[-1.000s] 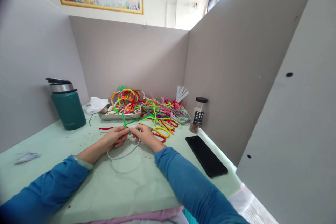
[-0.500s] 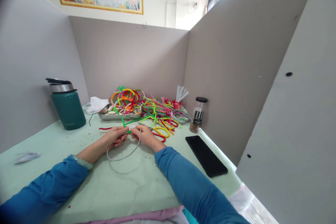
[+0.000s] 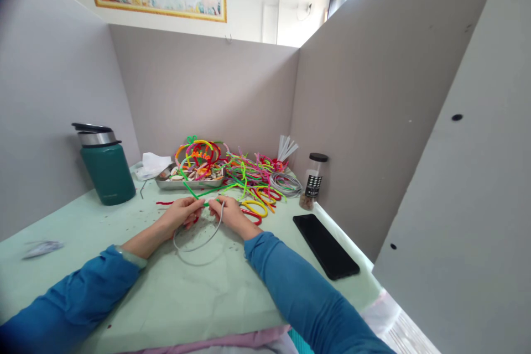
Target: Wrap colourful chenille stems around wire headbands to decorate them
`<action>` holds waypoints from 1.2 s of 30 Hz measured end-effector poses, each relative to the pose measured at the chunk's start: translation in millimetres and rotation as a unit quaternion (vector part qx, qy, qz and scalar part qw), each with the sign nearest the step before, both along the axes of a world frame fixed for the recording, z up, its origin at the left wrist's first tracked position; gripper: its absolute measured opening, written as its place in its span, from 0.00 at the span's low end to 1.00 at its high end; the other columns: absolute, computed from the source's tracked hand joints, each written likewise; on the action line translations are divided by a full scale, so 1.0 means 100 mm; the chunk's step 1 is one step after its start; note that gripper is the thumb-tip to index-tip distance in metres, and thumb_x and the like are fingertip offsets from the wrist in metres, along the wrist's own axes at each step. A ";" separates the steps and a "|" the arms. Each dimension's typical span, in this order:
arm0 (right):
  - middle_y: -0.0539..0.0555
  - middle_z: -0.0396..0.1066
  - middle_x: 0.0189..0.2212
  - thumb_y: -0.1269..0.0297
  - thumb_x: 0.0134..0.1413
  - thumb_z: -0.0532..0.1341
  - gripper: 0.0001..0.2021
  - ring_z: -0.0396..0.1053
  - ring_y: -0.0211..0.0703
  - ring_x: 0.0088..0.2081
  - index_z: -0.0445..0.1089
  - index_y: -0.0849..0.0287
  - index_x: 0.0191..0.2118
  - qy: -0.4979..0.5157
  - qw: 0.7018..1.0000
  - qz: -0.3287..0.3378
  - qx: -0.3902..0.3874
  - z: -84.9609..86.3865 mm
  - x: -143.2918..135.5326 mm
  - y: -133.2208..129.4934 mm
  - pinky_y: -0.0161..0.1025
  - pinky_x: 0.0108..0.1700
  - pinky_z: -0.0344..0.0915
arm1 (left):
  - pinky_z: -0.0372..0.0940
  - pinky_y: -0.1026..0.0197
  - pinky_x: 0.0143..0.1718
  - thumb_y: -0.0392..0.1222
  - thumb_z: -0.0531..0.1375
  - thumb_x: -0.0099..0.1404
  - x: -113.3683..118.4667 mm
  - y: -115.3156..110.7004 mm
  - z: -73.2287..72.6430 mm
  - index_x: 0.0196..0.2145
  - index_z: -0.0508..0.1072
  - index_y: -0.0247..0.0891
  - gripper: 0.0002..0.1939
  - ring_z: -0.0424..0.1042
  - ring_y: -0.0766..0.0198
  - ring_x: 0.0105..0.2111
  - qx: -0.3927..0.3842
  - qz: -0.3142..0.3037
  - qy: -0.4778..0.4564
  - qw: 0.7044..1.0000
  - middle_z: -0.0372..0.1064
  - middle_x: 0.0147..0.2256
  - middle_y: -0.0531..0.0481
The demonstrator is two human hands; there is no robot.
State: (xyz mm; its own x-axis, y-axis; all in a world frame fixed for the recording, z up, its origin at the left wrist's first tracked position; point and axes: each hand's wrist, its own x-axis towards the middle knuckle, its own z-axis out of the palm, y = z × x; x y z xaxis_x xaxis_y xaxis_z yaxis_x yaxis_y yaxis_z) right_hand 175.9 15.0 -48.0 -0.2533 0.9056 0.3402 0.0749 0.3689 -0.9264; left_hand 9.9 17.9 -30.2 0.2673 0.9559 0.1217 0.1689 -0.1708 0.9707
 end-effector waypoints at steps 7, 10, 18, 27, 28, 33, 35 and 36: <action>0.47 0.61 0.18 0.51 0.54 0.57 0.17 0.56 0.32 0.18 0.64 0.61 0.25 0.004 1.000 0.000 -0.003 -0.01 0.00 0.02 0.32 0.21 0.55 | 0.52 0.68 0.14 0.57 0.61 0.52 -0.02 0.00 0.00 0.20 0.65 0.36 0.21 0.52 0.73 0.11 0.014 0.009 0.001 1.000 0.52 0.11 0.60; 0.48 0.63 0.19 0.50 0.54 0.56 0.19 0.56 0.32 0.18 0.65 0.61 0.25 -0.002 1.000 0.006 0.000 0.00 0.01 0.01 0.32 0.20 0.54 | 0.52 0.68 0.13 0.57 0.62 0.52 -0.01 -0.01 0.01 0.20 0.63 0.36 0.20 0.52 0.74 0.11 0.013 -0.004 -0.012 1.000 0.56 0.13 0.58; 0.48 0.63 0.19 0.53 0.54 0.56 0.17 0.57 0.32 0.19 0.66 0.62 0.25 -0.019 0.999 0.028 0.030 -0.01 0.03 -0.01 0.31 0.21 0.54 | 0.52 0.68 0.12 0.56 0.63 0.51 -0.02 -0.03 0.05 0.19 0.61 0.37 0.21 0.48 0.76 0.11 -0.030 -0.045 -0.032 0.998 0.56 0.14 0.59; 0.48 0.62 0.18 0.54 0.54 0.57 0.16 0.57 0.32 0.18 0.65 0.62 0.24 0.003 1.000 0.003 0.010 0.01 0.01 -0.01 0.31 0.21 0.54 | 0.54 0.67 0.14 0.58 0.61 0.52 0.01 -0.04 0.05 0.20 0.63 0.37 0.21 0.51 0.73 0.10 -0.001 0.001 -0.006 1.000 0.53 0.11 0.60; 0.48 0.62 0.18 0.53 0.53 0.57 0.16 0.57 0.32 0.18 0.65 0.62 0.24 0.008 1.000 -0.003 0.004 0.00 0.00 0.00 0.31 0.21 0.54 | 0.55 0.67 0.14 0.58 0.61 0.52 0.01 -0.04 0.05 0.21 0.64 0.37 0.21 0.53 0.72 0.10 0.010 0.013 -0.003 1.000 0.53 0.10 0.60; 0.48 0.63 0.19 0.52 0.53 0.57 0.17 0.57 0.32 0.18 0.65 0.62 0.25 0.018 1.000 -0.015 -0.009 -0.03 -0.01 0.04 0.31 0.20 0.54 | 0.60 0.66 0.18 0.57 0.62 0.51 0.00 -0.04 0.08 0.24 0.68 0.35 0.20 0.61 0.69 0.15 0.034 0.056 -0.021 0.998 0.61 0.14 0.56; 0.49 0.64 0.20 0.52 0.53 0.57 0.17 0.57 0.32 0.18 0.65 0.62 0.25 0.022 1.000 -0.015 -0.011 -0.04 -0.01 0.05 0.31 0.20 0.54 | 0.62 0.65 0.20 0.57 0.62 0.51 -0.01 -0.05 0.10 0.25 0.70 0.34 0.20 0.62 0.69 0.17 0.032 0.062 -0.026 0.997 0.63 0.16 0.55; 0.49 0.64 0.20 0.52 0.52 0.57 0.17 0.57 0.32 0.18 0.65 0.62 0.25 0.025 1.000 -0.014 -0.012 -0.05 -0.01 0.06 0.31 0.20 0.54 | 0.62 0.65 0.21 0.57 0.62 0.51 -0.01 -0.05 0.11 0.25 0.71 0.34 0.20 0.62 0.69 0.17 0.035 0.061 -0.025 0.997 0.63 0.17 0.55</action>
